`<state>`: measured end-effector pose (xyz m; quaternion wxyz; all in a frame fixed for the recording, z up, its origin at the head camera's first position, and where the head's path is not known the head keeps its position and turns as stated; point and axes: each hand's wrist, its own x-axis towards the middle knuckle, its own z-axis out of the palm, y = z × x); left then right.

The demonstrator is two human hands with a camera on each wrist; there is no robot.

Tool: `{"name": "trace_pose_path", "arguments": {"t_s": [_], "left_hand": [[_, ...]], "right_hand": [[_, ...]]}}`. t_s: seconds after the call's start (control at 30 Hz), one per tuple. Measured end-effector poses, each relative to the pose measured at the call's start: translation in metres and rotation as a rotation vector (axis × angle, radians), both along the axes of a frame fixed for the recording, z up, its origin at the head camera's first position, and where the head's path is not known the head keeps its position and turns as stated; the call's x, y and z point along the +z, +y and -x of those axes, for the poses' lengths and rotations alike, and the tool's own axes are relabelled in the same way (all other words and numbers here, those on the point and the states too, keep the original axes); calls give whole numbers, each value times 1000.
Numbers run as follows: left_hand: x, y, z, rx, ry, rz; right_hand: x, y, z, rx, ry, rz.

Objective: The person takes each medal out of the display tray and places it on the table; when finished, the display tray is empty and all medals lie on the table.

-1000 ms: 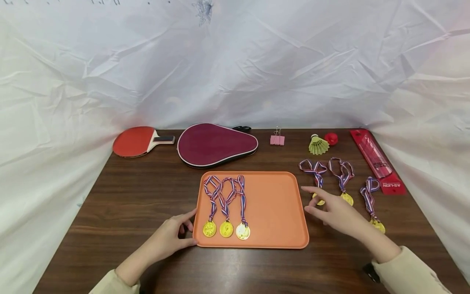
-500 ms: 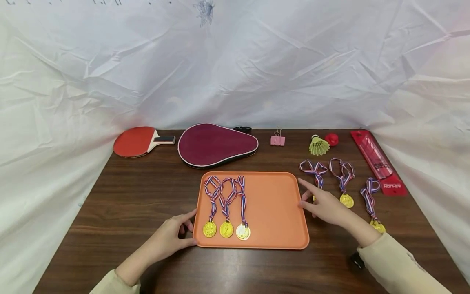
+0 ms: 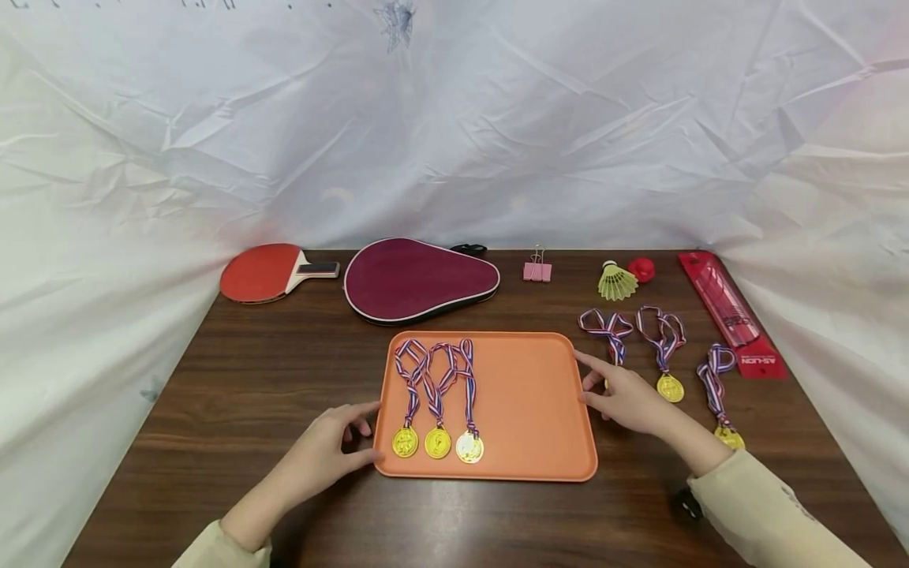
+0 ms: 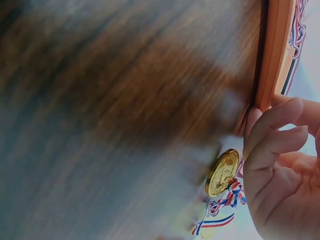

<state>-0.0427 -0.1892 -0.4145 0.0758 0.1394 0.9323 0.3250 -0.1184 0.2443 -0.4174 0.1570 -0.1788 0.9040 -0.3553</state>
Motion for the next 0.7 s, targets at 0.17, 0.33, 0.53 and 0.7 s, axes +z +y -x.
{"name": "trace_pose_path", "arguments": {"t_s": [0.17, 0.33, 0.53, 0.7], "left_hand": [[2, 9, 0, 10, 78, -28], [-1, 20, 0, -14, 107, -1], [-3, 29, 3, 25, 135, 101], [-4, 35, 4, 57, 127, 175]], "right_hand": [[0, -1, 0, -3, -8, 0], [0, -1, 0, -5, -25, 5], [0, -1, 0, -13, -41, 6], [0, 0, 1, -11, -43, 13]]}}
